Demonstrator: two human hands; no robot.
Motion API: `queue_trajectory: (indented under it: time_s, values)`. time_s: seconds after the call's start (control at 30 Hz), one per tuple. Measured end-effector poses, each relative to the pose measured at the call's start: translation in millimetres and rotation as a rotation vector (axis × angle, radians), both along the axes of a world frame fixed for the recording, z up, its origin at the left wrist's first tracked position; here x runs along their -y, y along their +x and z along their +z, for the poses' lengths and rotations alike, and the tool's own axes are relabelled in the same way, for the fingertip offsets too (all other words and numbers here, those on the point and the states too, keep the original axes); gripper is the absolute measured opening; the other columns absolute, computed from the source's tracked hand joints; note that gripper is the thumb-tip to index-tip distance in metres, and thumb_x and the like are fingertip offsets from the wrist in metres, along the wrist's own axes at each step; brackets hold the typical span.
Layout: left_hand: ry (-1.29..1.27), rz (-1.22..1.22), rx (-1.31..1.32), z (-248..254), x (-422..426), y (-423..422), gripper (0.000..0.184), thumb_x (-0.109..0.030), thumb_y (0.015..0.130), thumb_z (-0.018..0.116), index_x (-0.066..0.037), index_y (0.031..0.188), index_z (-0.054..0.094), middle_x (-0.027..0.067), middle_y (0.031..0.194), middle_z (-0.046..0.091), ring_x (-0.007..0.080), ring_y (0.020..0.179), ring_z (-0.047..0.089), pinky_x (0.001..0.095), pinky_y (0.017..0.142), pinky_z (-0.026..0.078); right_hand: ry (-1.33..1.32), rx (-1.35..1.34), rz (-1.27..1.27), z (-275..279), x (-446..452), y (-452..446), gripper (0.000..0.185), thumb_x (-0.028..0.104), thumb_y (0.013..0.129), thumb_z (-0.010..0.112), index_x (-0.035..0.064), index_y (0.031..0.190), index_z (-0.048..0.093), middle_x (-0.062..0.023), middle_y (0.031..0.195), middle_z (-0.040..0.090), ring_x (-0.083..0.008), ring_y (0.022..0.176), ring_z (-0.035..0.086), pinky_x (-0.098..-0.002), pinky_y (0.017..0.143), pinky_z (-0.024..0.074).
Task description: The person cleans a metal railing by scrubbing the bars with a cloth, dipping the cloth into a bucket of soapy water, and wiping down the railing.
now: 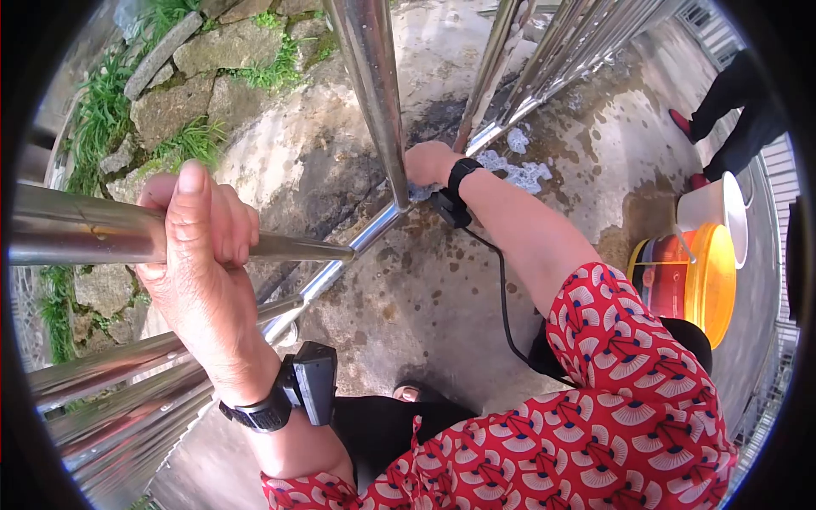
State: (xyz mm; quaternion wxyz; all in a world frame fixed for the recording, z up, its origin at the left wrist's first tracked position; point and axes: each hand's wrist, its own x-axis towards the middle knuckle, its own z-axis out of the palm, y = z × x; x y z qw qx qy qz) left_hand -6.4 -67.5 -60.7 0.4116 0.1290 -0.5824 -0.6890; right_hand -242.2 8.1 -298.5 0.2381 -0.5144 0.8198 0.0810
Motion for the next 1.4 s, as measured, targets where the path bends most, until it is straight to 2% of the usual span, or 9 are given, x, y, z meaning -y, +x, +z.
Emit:
queue_trajectory:
  time_s: [0.2, 0.27, 0.33, 0.53, 0.73, 0.8, 0.93, 1.0, 1.4]
  values:
    - [-0.051, -0.016, 0.005, 0, -1, -1, 0.027, -0.017, 0.09, 0.057, -0.009, 0.069, 0.042, -0.0037, 0.051, 0.03, 0.0069, 0.044, 0.027, 0.0234, 0.045, 0.025, -0.255, -0.08, -0.01, 1, -27, 33, 0.025, 0.014, 0.073, 0.059, 0.0217, 0.094, 0.068, -0.0031, 0.092, 0.065, -0.0247, 0.092, 0.06, -0.0414, 0.074, 0.0449]
    - [-0.075, -0.027, 0.011, -1, -1, -1, 0.029, -0.018, 0.091, 0.056, -0.01, 0.067, 0.041, -0.0034, 0.051, 0.03, 0.0069, 0.044, 0.027, 0.0234, 0.045, 0.025, -0.696, -0.103, -0.141, -7, -40, 50, 0.015, 0.007, 0.067, 0.058, 0.0115, 0.079, 0.065, -0.0036, 0.088, 0.064, -0.0239, 0.089, 0.058, -0.0391, 0.072, 0.0431]
    - [-0.069, -0.013, 0.002, -2, -1, -1, 0.03, -0.019, 0.091, 0.055, -0.01, 0.067, 0.041, -0.0033, 0.052, 0.029, 0.0069, 0.044, 0.027, 0.0235, 0.045, 0.025, -0.7, -0.101, -0.239, -6, -50, 74, 0.019, 0.004, 0.065, 0.059, 0.0113, 0.082, 0.064, 0.0003, 0.094, 0.062, -0.0225, 0.095, 0.052, -0.0371, 0.074, 0.0387]
    - [-0.075, 0.017, 0.001, -2, -3, -2, 0.027, -0.02, 0.092, 0.052, -0.01, 0.069, 0.041, -0.0028, 0.05, 0.029, 0.0076, 0.043, 0.028, 0.0234, 0.044, 0.025, -1.179, -0.104, -0.689, -48, -59, 139, 0.032, -0.001, 0.071, 0.056, 0.0037, 0.102, 0.055, -0.0124, 0.11, 0.05, -0.0283, 0.1, 0.047, -0.037, 0.086, 0.0386]
    - [-0.078, -0.018, -0.017, -3, -3, -1, 0.028, -0.018, 0.092, 0.051, -0.011, 0.068, 0.041, -0.0029, 0.05, 0.028, 0.0079, 0.043, 0.027, 0.0233, 0.043, 0.024, -1.479, 0.412, -1.159, -89, -46, 144, 0.031, 0.007, 0.089, 0.045, 0.001, 0.12, 0.04, -0.0087, 0.109, 0.048, -0.0224, 0.107, 0.046, -0.0289, 0.089, 0.0376]
    - [-0.079, -0.008, -0.015, -1, -4, -3, 0.028, -0.017, 0.092, 0.051, -0.011, 0.067, 0.041, -0.003, 0.05, 0.028, 0.008, 0.043, 0.027, 0.0232, 0.043, 0.024, -1.505, 1.145, -1.632, -93, -44, 132, 0.033, 0.011, 0.091, 0.044, -0.0005, 0.121, 0.041, -0.013, 0.115, 0.05, -0.0257, 0.111, 0.048, -0.0363, 0.096, 0.0383]
    - [-0.078, 0.022, -0.014, -2, -4, -2, 0.028, -0.018, 0.092, 0.05, -0.011, 0.067, 0.041, -0.003, 0.05, 0.028, 0.0082, 0.042, 0.028, 0.0231, 0.043, 0.025, -1.513, 1.703, -1.584, -89, -65, 81, 0.029, 0.016, 0.092, 0.045, 0.0013, 0.117, 0.045, -0.0108, 0.11, 0.055, -0.0249, 0.101, 0.057, -0.0376, 0.087, 0.0472]
    - [-0.078, 0.027, -0.018, -3, -3, -3, 0.027, -0.018, 0.093, 0.05, -0.011, 0.068, 0.042, -0.003, 0.049, 0.028, 0.0082, 0.042, 0.028, 0.0232, 0.042, 0.025, -1.654, 1.875, -1.221, -99, -66, 52, 0.029, 0.023, 0.092, 0.047, 0.0034, 0.113, 0.049, -0.0093, 0.102, 0.061, -0.025, 0.094, 0.062, -0.0397, 0.078, 0.0531]
    - [-0.142, 0.038, 0.024, -6, 0, -3, 0.04, -0.023, 0.096, 0.043, -0.014, 0.058, 0.031, -0.0034, 0.049, 0.027, 0.0067, 0.04, 0.023, 0.0239, 0.042, 0.021, -0.801, 2.558, -1.35, -81, -2, 149, 0.032, 0.038, 0.091, 0.048, 0.0096, 0.103, 0.059, -0.0046, 0.093, 0.064, -0.0219, 0.079, 0.063, -0.0424, 0.071, 0.0528]
